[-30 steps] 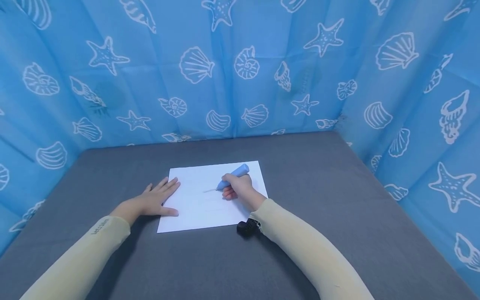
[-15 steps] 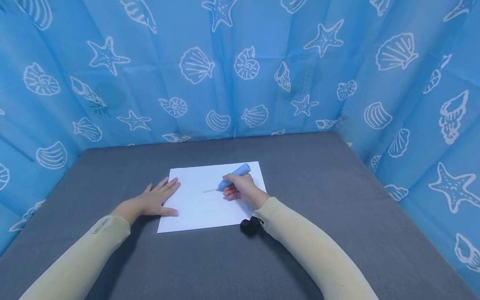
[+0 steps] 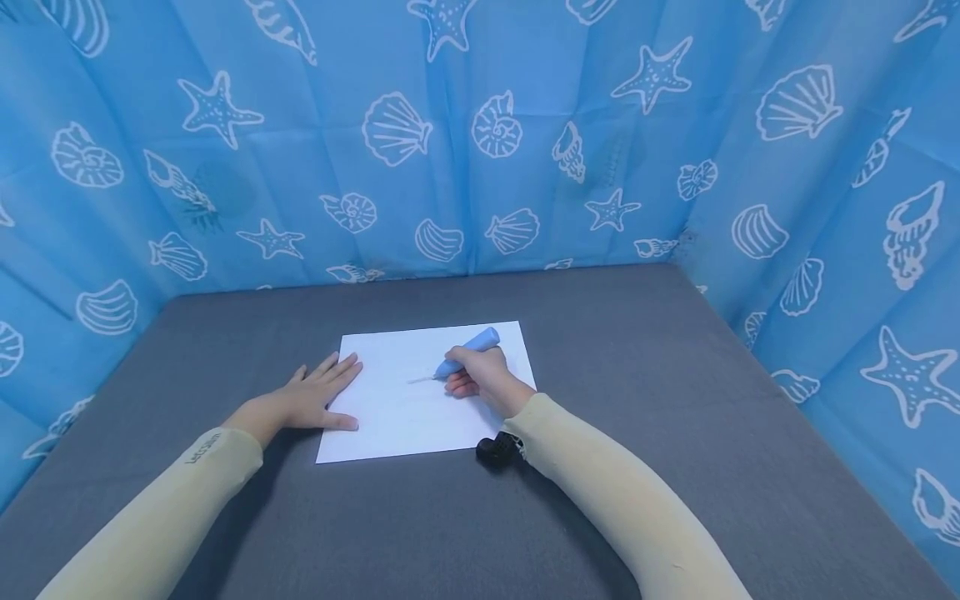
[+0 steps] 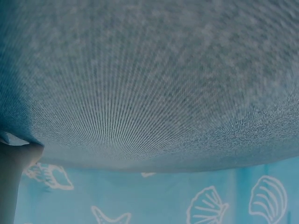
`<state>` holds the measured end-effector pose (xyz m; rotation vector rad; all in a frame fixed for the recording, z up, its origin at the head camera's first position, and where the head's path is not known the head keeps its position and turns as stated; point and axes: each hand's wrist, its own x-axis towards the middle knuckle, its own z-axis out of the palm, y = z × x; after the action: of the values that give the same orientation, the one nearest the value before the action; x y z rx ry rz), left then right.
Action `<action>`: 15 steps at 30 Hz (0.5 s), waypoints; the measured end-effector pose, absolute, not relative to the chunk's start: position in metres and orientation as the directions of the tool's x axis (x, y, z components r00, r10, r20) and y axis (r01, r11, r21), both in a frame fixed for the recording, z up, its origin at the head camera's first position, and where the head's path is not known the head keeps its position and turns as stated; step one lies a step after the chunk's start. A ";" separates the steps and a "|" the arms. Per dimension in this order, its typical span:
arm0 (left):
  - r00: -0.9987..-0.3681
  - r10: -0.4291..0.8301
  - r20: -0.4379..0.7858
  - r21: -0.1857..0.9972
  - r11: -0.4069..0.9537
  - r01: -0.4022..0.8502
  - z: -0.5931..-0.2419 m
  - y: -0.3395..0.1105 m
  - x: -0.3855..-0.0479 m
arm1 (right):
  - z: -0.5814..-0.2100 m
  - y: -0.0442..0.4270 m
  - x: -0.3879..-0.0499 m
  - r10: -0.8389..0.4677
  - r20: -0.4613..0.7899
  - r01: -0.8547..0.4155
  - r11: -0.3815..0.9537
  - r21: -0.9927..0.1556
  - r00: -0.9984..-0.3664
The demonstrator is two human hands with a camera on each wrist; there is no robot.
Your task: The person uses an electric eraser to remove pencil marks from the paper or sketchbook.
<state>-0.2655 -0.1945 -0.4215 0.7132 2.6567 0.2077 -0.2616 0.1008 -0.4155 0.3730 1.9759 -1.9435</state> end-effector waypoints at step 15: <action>-0.798 0.509 -0.321 0.237 0.859 0.453 -0.422 -0.194 -0.266 | -0.414 0.109 -0.260 -0.007 -0.419 0.419 0.008 -0.908 -0.908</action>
<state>-0.2656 -0.1939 -0.4217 0.7153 2.6573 0.2089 -0.2601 0.1091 -0.4141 0.4265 1.9855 -1.9724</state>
